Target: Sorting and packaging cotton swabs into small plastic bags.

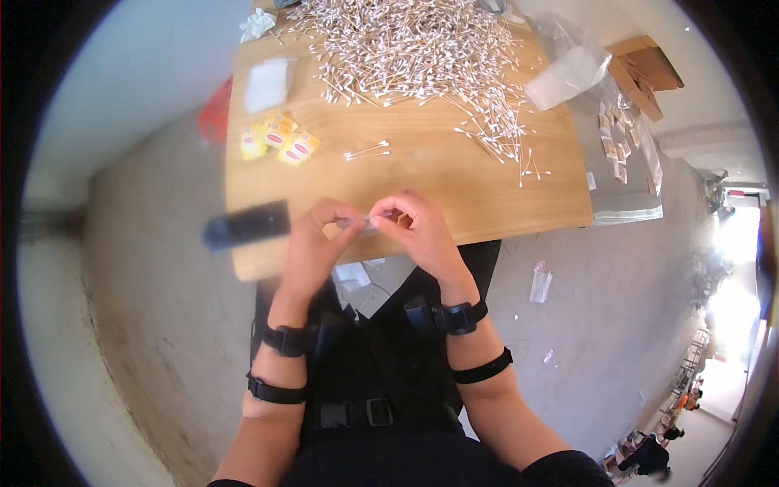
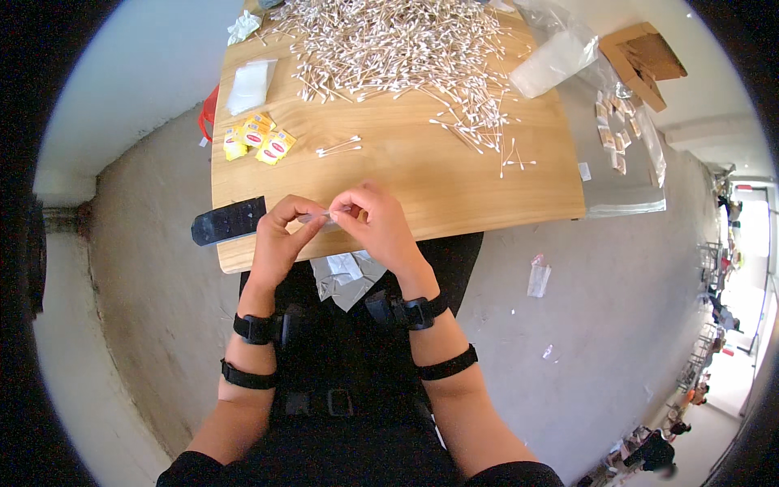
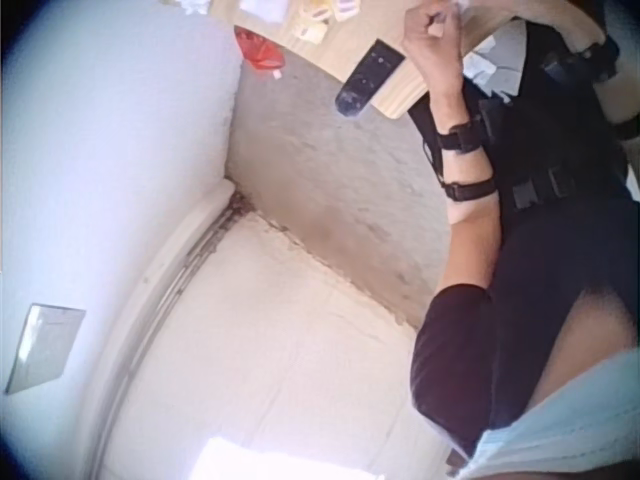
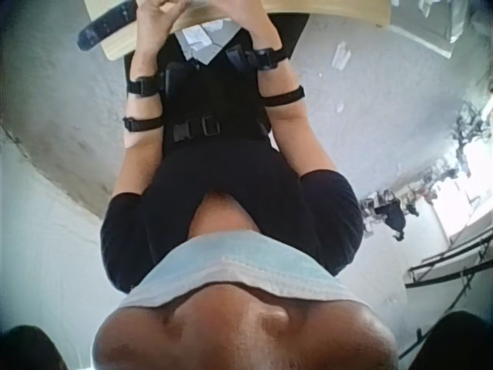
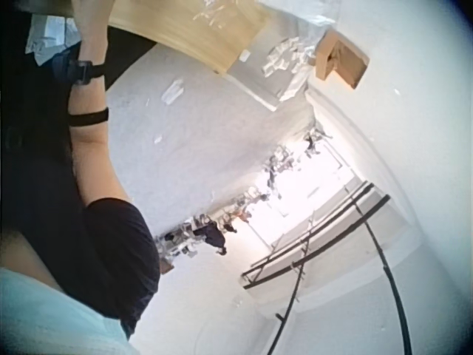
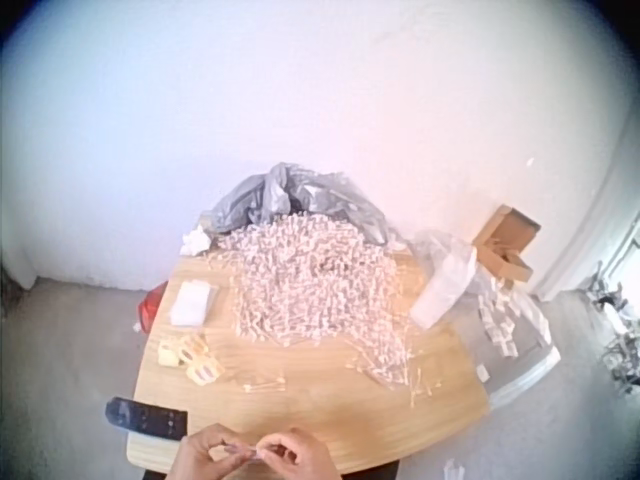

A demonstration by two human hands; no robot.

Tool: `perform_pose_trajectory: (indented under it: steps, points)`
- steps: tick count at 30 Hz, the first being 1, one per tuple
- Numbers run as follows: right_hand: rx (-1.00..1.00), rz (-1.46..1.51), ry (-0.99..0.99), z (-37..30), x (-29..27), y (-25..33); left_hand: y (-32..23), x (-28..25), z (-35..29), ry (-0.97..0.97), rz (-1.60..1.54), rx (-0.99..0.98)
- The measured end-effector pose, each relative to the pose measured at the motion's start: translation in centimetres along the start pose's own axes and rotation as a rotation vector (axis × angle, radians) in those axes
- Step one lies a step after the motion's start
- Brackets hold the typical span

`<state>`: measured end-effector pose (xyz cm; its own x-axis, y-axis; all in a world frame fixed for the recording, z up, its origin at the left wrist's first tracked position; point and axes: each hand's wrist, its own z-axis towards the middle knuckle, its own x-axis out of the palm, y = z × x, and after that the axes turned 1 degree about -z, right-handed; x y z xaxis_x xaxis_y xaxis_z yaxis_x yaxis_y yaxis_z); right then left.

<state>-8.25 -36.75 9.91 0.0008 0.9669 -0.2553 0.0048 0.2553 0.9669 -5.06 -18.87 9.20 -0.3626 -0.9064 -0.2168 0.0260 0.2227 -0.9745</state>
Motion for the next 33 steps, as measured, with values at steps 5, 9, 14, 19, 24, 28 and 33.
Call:
perform_pose_trajectory:
  steps: [5,9,14,19,24,28,33]
  points:
    - [0.021,-0.026,-0.003,-0.2,0.0,0.0,-0.4,0.0,0.1,0.004,0.077,0.028]
    - [0.003,-0.012,0.002,-0.2,-0.3,-1.0,0.3,0.0,-0.1,0.002,0.173,0.051]
    - [-0.024,-0.012,0.031,0.0,-0.6,-1.6,0.7,-0.4,0.0,0.022,0.124,0.066]
    - [-0.038,0.031,0.026,0.0,-0.7,-1.6,0.6,-0.5,0.1,0.022,0.149,0.093]
    - [-0.051,0.037,0.044,-0.1,-0.7,-1.5,1.3,-0.8,0.2,0.031,0.119,0.115]
    - [-0.065,0.006,0.041,0.1,-0.6,-1.5,1.1,-0.8,0.2,0.024,0.145,0.093]
    - [-0.062,-0.073,0.046,0.3,-0.2,-1.3,0.5,-0.9,0.0,-0.007,0.14,0.08]
